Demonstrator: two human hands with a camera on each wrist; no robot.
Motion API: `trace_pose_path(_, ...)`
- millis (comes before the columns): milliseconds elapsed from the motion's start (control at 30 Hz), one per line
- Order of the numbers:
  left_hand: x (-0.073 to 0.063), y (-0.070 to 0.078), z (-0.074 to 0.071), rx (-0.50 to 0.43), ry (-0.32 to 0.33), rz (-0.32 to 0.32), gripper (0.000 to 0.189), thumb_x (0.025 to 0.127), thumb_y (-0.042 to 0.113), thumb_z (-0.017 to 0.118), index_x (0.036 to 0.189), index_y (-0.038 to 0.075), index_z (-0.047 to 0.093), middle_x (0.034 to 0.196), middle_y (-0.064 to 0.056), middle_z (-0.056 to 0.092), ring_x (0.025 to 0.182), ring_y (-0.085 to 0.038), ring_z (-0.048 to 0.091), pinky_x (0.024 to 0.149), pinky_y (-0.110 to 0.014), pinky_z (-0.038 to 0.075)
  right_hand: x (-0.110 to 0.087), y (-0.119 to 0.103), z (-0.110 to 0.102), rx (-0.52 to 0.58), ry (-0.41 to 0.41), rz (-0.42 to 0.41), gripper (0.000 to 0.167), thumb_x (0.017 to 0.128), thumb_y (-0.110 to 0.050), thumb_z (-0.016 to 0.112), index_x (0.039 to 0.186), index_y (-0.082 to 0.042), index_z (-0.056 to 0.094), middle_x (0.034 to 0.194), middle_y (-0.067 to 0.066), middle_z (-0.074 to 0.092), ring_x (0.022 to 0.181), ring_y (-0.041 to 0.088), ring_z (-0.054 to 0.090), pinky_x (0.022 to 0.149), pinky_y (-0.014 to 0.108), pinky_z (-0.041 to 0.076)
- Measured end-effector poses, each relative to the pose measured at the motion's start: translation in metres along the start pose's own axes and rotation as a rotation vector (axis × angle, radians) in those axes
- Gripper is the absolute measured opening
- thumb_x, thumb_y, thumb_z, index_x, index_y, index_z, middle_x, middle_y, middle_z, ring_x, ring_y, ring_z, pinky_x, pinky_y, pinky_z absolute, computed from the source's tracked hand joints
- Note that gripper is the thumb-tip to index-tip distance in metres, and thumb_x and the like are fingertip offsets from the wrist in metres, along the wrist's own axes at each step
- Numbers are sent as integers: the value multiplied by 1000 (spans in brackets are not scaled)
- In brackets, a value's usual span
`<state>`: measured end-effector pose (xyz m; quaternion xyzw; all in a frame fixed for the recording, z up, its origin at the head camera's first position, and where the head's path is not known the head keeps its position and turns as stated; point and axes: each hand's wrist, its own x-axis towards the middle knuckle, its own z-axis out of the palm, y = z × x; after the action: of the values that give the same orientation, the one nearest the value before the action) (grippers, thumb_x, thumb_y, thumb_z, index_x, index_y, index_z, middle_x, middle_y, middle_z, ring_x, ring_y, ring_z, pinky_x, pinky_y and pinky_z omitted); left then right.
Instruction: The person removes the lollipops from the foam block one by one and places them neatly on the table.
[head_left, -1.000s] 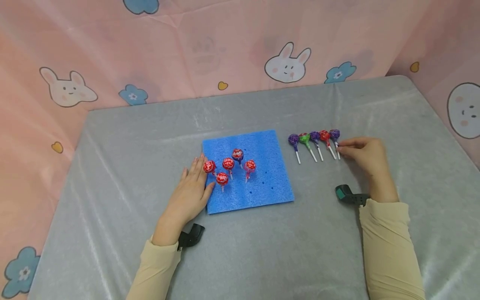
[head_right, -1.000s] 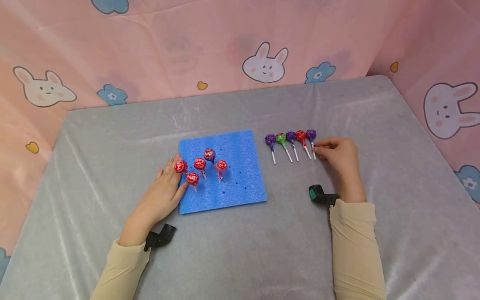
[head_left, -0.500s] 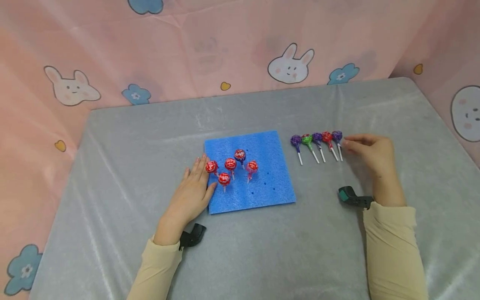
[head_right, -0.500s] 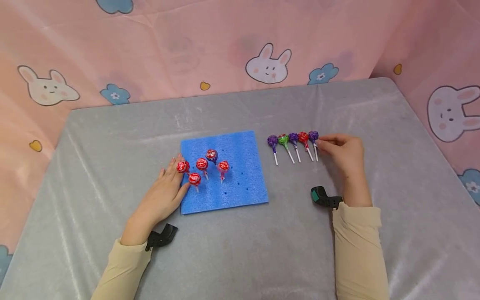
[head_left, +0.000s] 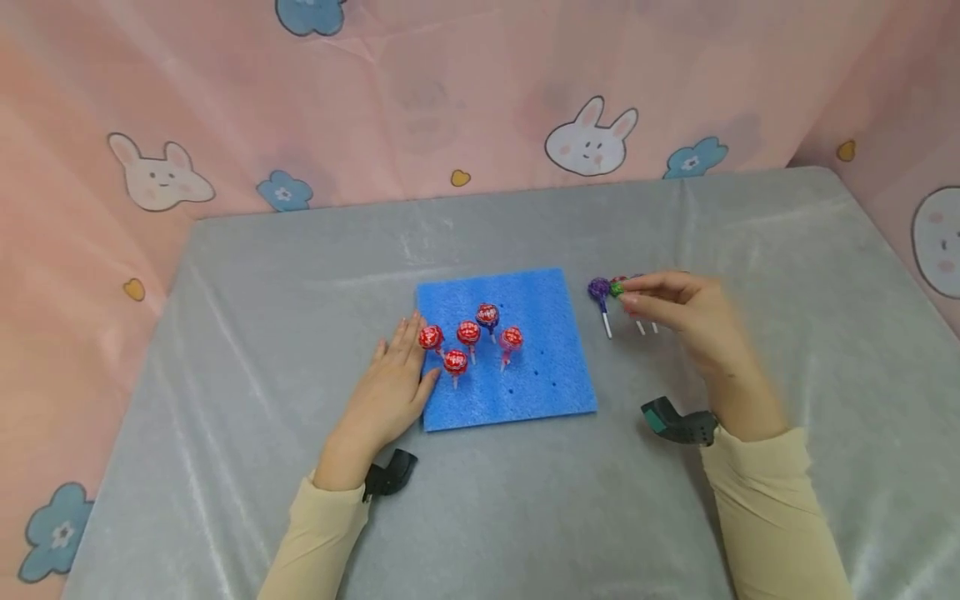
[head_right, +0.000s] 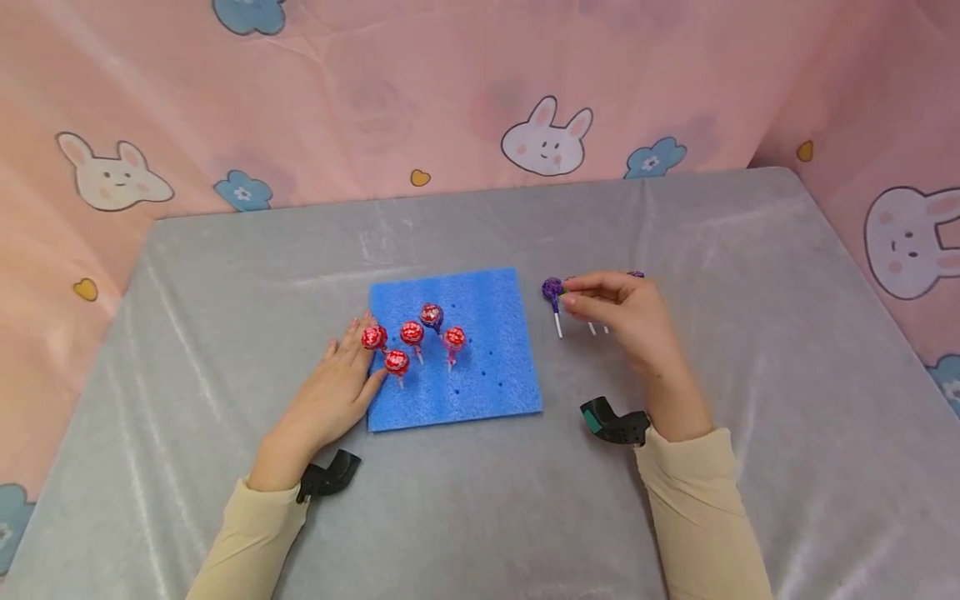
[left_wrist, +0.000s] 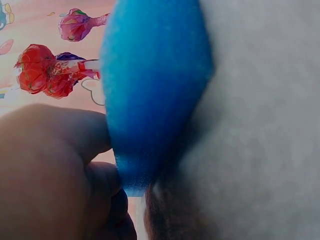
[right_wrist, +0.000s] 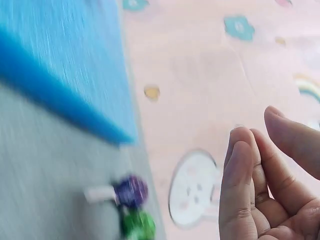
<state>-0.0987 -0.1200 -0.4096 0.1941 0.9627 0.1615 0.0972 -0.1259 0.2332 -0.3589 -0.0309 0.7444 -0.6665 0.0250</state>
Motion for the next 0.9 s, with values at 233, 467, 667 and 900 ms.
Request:
trace_pose_path(233,0,0,-1,13,24,16,62,101,32,39,148,-3,18,156,-15,7,143,-29,6,113,-48,9,-2,0,35,-71,-128,2,21,86,-4,68,102,9,67,88,-2,70,79,11,66,74,21,53)
trace_pose_path(467,-2,0,0,-4,15,10,63,101,32,39,149,-3,16,156,-15,6,143,-29,5,113,-48,9,-2,8,63,-80,-212,74,28,87,-1,65,106,18,60,90,6,71,82,7,66,78,21,52)
trace_pose_path(667,-2,-1,2,-15,25,15,63,101,32,40,149,-3,17,156,-14,7,143,-29,7,113,-49,9,-6,19,82,-4,-223,110,28,86,3,65,109,18,59,93,11,70,81,9,67,76,24,54)
trace_pose_path(900,-2,-2,1,-15,30,11,62,101,32,39,149,-2,17,156,-13,6,143,-28,6,113,-49,9,-8,30,100,-32,-218,134,28,83,3,68,107,14,61,94,18,70,80,7,67,75,20,52)
